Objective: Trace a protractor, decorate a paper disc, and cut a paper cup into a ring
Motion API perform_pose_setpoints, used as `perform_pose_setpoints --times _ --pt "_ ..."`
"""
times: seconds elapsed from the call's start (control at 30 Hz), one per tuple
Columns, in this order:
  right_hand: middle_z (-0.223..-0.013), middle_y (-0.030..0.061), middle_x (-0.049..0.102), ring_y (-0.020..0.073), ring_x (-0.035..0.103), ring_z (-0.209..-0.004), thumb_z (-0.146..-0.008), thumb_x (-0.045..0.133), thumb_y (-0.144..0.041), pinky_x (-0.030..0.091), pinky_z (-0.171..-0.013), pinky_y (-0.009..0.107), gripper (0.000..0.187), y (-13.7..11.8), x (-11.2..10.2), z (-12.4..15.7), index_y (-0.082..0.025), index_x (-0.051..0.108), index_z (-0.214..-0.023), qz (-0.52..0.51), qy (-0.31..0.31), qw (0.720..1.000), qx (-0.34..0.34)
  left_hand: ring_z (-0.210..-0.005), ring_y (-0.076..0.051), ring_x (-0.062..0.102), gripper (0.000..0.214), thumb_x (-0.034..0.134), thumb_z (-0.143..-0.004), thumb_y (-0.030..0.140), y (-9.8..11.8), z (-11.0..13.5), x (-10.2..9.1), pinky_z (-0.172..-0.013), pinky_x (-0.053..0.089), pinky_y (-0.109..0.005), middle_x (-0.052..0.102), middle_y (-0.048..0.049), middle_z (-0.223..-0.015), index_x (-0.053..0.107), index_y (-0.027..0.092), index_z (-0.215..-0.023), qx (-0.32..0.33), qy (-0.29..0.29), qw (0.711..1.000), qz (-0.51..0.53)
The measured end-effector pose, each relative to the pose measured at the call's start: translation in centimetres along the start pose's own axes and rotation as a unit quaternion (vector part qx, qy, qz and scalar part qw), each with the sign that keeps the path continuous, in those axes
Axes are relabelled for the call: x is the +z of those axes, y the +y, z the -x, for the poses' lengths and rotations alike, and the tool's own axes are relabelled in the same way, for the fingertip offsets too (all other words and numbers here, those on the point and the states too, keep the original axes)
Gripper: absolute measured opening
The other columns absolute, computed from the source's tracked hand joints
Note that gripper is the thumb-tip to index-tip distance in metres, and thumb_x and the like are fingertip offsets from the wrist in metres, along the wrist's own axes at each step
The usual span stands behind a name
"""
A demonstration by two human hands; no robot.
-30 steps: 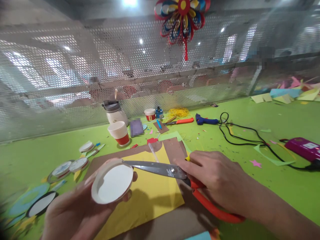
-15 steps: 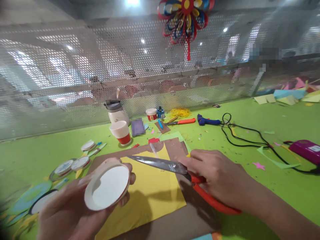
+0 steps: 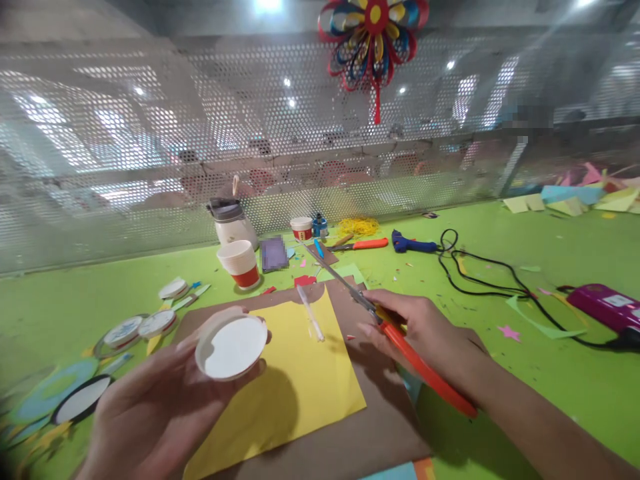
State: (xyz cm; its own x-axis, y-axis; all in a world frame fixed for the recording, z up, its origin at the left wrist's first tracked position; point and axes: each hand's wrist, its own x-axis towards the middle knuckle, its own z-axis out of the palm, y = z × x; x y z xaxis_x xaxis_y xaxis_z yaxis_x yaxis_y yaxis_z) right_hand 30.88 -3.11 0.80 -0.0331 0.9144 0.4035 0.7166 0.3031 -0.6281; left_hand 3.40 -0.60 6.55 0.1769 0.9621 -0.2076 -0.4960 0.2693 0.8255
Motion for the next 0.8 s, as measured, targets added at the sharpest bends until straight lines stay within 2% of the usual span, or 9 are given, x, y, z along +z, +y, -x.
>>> perform_pose_setpoints --times 0.13,0.23,0.3,0.4,0.47,0.57,0.67,0.8 --pt "-0.071 0.0007 0.061 0.0158 0.056 -0.060 -0.093 0.061 -0.042 0.050 -0.055 0.026 0.033 -1.3 -0.1 0.1 -0.016 0.069 -0.112 -0.045 -0.049 0.997 0.040 -0.097 -0.026 0.065 0.026 0.077 -0.073 0.027 -0.2 -0.2 0.1 -0.073 0.060 -0.032 0.072 -0.0103 -0.110 0.078 0.013 -0.094 0.007 -0.008 1.000 -0.012" --pt "-0.067 -0.0017 0.056 0.0142 0.050 -0.056 -0.093 0.061 -0.041 0.047 -0.052 0.026 0.034 -2.0 -0.1 0.0 -0.016 0.069 -0.114 -0.055 -0.055 0.996 0.048 -0.095 -0.026 0.067 0.026 0.078 -0.074 0.024 -0.5 -0.3 0.1 -0.079 0.060 -0.035 0.072 -0.0100 -0.111 0.077 0.015 -0.098 -0.002 -0.027 0.999 -0.029" --pt "-0.066 -0.0024 0.056 0.0137 0.049 -0.056 -0.093 0.061 -0.042 0.046 -0.052 0.025 0.034 -2.3 -0.1 0.1 -0.017 0.069 -0.115 -0.072 -0.050 0.995 0.050 -0.091 -0.026 0.069 0.032 0.078 -0.075 0.025 -0.8 -0.3 0.1 -0.077 0.060 -0.037 0.072 -0.0108 -0.112 0.075 0.017 -0.106 0.007 -0.048 0.997 -0.059" --pt "-0.069 -0.0022 0.055 0.0130 0.049 -0.057 -0.091 0.063 -0.043 0.045 -0.053 0.024 0.035 -2.8 -0.1 0.2 -0.018 0.069 -0.115 -0.101 -0.038 0.992 0.068 -0.086 -0.023 0.069 0.042 0.084 -0.071 0.025 -1.4 -0.3 0.0 -0.070 0.059 -0.030 0.071 -0.0105 -0.117 0.074 0.021 -0.112 0.061 -0.067 0.989 -0.121" --pt "-0.071 -0.0015 0.057 0.0125 0.049 -0.058 -0.092 0.063 -0.041 0.045 -0.054 0.024 0.034 -3.2 -0.1 0.4 -0.017 0.068 -0.115 -0.133 -0.037 0.987 0.084 -0.086 -0.019 0.069 0.042 0.088 -0.068 0.023 -2.0 -0.4 -0.1 -0.071 0.057 -0.024 0.073 -0.0079 -0.114 0.074 0.023 -0.107 0.092 -0.072 0.983 -0.144" --pt "-0.077 0.0004 0.061 0.0129 0.056 -0.062 -0.092 0.063 -0.042 0.051 -0.061 0.025 0.034 -3.8 0.4 0.6 -0.017 0.065 -0.116 -0.223 -0.053 0.966 0.117 -0.089 -0.019 0.070 0.039 0.089 -0.067 0.019 -2.9 -0.4 -0.2 -0.074 0.056 -0.023 0.074 -0.0047 -0.105 0.072 0.026 -0.102 0.120 -0.100 0.975 -0.161" --pt "-0.082 0.0020 0.064 0.0148 0.063 -0.070 -0.089 0.068 -0.046 0.055 -0.069 0.028 0.039 -4.6 1.5 0.7 -0.017 0.061 -0.114 -0.323 -0.068 0.932 0.149 -0.100 -0.023 0.069 0.037 0.086 -0.072 0.023 -4.0 -0.2 -0.1 -0.075 0.057 -0.024 0.073 -0.0058 -0.110 0.071 0.027 -0.105 0.140 -0.148 0.963 -0.178" --pt "-0.081 -0.0013 0.061 0.0116 0.058 -0.069 -0.078 0.081 -0.040 0.051 -0.068 0.025 0.048 -5.7 2.9 0.6 -0.017 0.059 -0.115 -0.414 -0.064 0.894 0.161 -0.106 -0.023 0.068 0.030 0.081 -0.079 0.028 -5.0 0.4 0.1 -0.085 0.057 -0.027 0.071 -0.0042 -0.114 0.072 0.031 -0.107 0.161 -0.167 0.950 -0.211"
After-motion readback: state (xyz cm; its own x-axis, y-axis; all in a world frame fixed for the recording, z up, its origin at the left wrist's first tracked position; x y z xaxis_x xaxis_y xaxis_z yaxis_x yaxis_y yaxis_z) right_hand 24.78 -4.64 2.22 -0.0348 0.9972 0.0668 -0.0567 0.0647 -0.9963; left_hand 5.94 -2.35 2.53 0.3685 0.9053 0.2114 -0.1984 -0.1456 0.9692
